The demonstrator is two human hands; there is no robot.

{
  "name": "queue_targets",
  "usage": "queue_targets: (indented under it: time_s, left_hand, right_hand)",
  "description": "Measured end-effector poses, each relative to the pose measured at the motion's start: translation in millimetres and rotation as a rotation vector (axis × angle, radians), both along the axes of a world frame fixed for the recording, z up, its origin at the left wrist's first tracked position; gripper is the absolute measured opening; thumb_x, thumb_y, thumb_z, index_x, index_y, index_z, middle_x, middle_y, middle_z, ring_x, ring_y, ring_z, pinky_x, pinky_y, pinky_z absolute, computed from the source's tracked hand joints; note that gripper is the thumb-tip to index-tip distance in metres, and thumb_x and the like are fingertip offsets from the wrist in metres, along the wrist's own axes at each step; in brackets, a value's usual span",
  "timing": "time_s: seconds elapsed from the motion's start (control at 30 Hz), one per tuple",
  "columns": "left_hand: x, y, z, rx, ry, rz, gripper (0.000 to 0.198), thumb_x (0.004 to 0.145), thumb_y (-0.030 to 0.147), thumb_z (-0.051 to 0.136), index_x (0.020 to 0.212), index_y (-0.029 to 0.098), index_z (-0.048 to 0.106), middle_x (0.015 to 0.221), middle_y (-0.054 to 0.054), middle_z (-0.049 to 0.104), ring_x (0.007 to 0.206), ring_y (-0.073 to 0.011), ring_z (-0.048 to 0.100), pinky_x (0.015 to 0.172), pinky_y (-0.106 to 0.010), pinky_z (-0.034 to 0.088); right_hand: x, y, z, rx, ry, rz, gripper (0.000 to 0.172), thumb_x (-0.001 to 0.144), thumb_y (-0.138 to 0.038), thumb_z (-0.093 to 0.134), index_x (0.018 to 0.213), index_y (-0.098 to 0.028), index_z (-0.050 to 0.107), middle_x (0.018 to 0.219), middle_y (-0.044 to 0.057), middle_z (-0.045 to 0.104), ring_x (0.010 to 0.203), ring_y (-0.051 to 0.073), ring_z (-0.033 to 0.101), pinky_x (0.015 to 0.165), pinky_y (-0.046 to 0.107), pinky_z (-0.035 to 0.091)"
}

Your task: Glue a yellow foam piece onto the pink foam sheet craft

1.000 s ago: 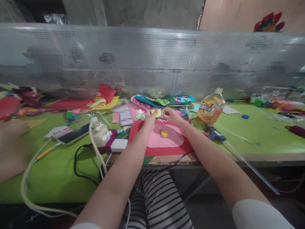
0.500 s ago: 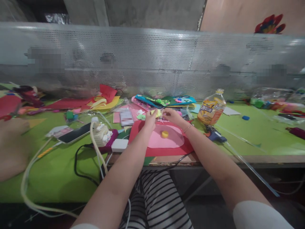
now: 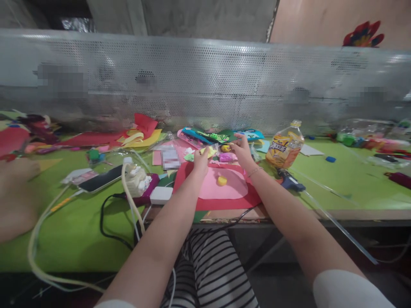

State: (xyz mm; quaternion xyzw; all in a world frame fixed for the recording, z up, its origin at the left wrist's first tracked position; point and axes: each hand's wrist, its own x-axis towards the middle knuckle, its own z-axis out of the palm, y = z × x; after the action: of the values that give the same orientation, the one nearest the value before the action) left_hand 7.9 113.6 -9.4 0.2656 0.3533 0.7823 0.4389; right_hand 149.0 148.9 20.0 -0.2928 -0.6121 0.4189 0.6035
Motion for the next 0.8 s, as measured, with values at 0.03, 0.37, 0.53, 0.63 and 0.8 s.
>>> queue_targets:
  time_s: [0.03, 0.37, 0.53, 0.63, 0.8]
  left_hand:
    - [-0.5, 0.6, -0.3, 0.0, -0.005, 0.004, 0.029, 0.064, 0.029, 0.07, 0.077, 0.017, 0.047, 0.072, 0.001, 0.056, 0.061, -0.0063, 0.055, 0.056, -0.018, 0.043]
    - [-2.2, 0.5, -1.2, -0.007, -0.022, 0.031, 0.024, 0.069, 0.025, 0.066, 0.078, 0.017, 0.045, 0.074, 0.001, 0.056, 0.061, -0.0074, 0.056, 0.059, -0.022, 0.047]
    - [0.2, -0.1, 0.3, -0.013, 0.014, 0.004, 0.028, 0.067, 0.026, 0.068, 0.079, 0.018, 0.044, 0.07, 0.002, 0.055, 0.059, -0.0065, 0.055, 0.057, -0.02, 0.045]
    - [1.5, -2.9, 2.1, -0.013, 0.03, -0.004, 0.028, 0.066, 0.025, 0.069, 0.078, 0.017, 0.044, 0.069, 0.003, 0.055, 0.058, -0.0061, 0.054, 0.057, -0.019, 0.044]
    - [3.8, -6.4, 4.0, 0.006, 0.04, 0.021, 0.028, 0.067, 0.019, 0.067, 0.079, 0.018, 0.042, 0.074, 0.002, 0.056, 0.061, -0.0081, 0.057, 0.063, -0.026, 0.049]
  right_hand:
    - [-1.5, -1.5, -0.1, 0.005, -0.035, 0.021, 0.03, 0.062, -0.02, 0.051, 0.091, -0.023, 0.047, 0.074, -0.002, 0.057, 0.066, 0.012, 0.056, 0.066, 0.028, 0.047]
    - [-9.7, -11.5, -3.6, 0.139, -0.385, 0.125, 0.023, 0.07, -0.039, 0.054, 0.076, -0.017, 0.062, 0.065, 0.001, 0.058, 0.06, 0.012, 0.052, 0.06, 0.027, 0.043]
    - [-9.6, -12.4, -6.0, 0.143, -0.474, 0.259, 0.034, 0.076, -0.049, 0.048, 0.062, -0.018, 0.051, 0.055, -0.003, 0.048, 0.051, 0.009, 0.044, 0.05, 0.023, 0.038]
    - [-9.1, -14.2, -6.4, 0.079, -0.474, 0.318, 0.039, 0.075, -0.053, 0.049, 0.059, -0.018, 0.048, 0.053, -0.003, 0.046, 0.047, 0.008, 0.043, 0.047, 0.022, 0.036]
    - [-4.8, -13.8, -6.6, 0.064, -0.529, 0.392, 0.04, 0.075, -0.054, 0.05, 0.059, -0.018, 0.049, 0.05, -0.005, 0.043, 0.046, 0.007, 0.04, 0.047, 0.021, 0.033]
